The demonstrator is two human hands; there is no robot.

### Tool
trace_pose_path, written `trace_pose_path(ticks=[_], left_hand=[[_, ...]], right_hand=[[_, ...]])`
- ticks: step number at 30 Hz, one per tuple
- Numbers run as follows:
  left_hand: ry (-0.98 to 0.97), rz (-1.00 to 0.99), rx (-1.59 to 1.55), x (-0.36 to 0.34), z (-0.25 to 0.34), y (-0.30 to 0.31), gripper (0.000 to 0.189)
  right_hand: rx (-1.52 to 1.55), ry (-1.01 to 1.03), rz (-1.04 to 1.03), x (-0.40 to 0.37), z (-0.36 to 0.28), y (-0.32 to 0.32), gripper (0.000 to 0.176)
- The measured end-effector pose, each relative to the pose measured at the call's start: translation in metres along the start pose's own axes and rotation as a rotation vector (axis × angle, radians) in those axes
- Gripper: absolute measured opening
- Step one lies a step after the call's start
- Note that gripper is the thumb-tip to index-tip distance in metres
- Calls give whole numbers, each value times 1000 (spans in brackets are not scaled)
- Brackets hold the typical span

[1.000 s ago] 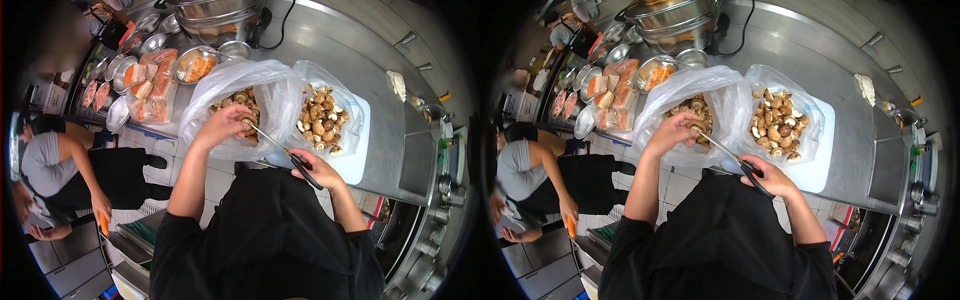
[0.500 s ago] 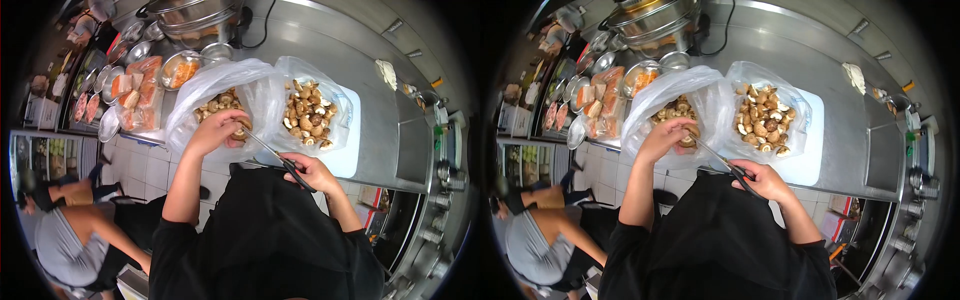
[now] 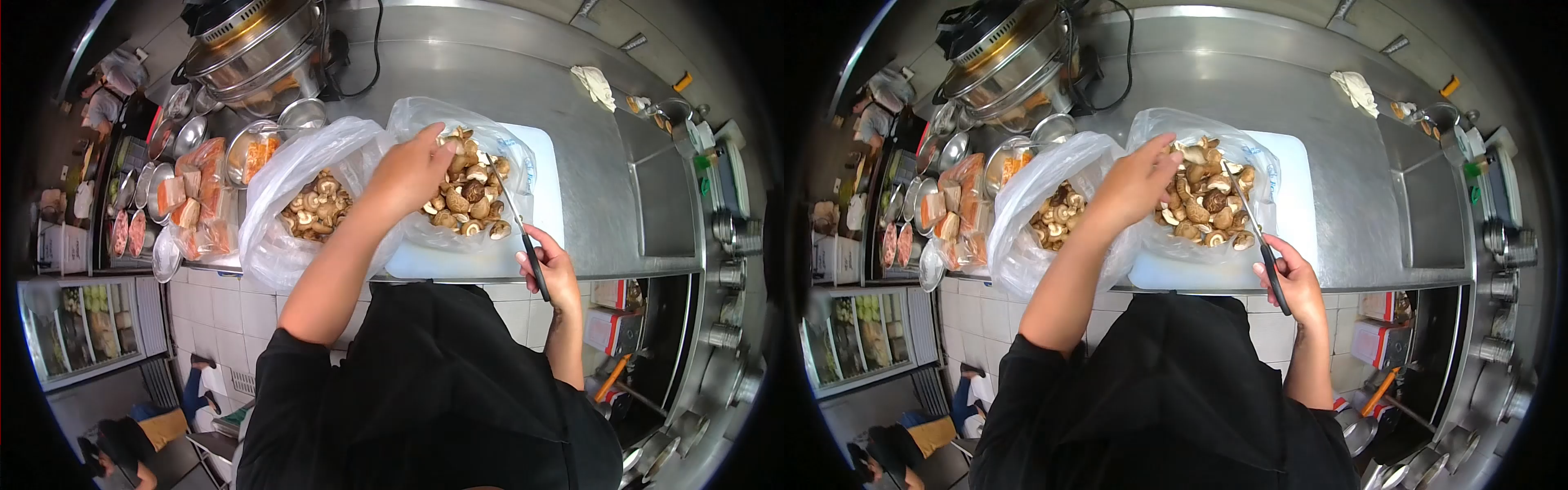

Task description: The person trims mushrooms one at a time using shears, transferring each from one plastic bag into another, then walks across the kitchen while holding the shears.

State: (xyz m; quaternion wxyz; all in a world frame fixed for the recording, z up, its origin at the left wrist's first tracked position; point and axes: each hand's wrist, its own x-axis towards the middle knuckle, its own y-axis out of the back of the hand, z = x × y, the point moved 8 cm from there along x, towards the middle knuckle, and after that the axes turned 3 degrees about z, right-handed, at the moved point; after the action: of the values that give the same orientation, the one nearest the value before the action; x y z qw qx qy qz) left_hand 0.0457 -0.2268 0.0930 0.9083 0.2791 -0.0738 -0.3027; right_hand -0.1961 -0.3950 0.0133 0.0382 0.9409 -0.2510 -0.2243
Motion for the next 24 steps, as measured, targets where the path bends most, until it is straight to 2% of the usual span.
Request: trace_pose_path(ticks=[2, 5, 8, 10, 11, 13, 15, 18, 20, 24], left_hand=[[16, -87, -177, -19, 15, 24, 46], [12, -153, -171, -42, -5, 70, 42], [140, -160, -118, -65, -52, 107, 37], [162, -101, 172, -76, -97, 121, 34], [178, -84, 172, -82, -112, 122, 34], [106, -55, 476, -91, -127, 119, 28], [183, -59, 448, -94, -154, 106, 28], [108, 30, 507, -87, -184, 78, 31], [46, 135, 653, -83, -191, 69, 35], [147, 24, 631, -78, -188, 64, 34]], right_hand=[[19, -17, -14, -2, 7, -2, 58], [61, 1, -1, 0, 11, -6, 61], [100, 73, -21, 8, 4, -13, 61], [102, 105, -53, 13, -4, -20, 61], [108, 137, -64, 14, -11, -24, 62], [89, 161, -100, 15, -24, -38, 63], [75, 229, -173, 16, -34, -51, 63], [70, 248, -240, 16, -46, -75, 65], [57, 260, -281, 12, -52, -91, 65], [-17, 288, -354, 8, -52, -110, 64]])
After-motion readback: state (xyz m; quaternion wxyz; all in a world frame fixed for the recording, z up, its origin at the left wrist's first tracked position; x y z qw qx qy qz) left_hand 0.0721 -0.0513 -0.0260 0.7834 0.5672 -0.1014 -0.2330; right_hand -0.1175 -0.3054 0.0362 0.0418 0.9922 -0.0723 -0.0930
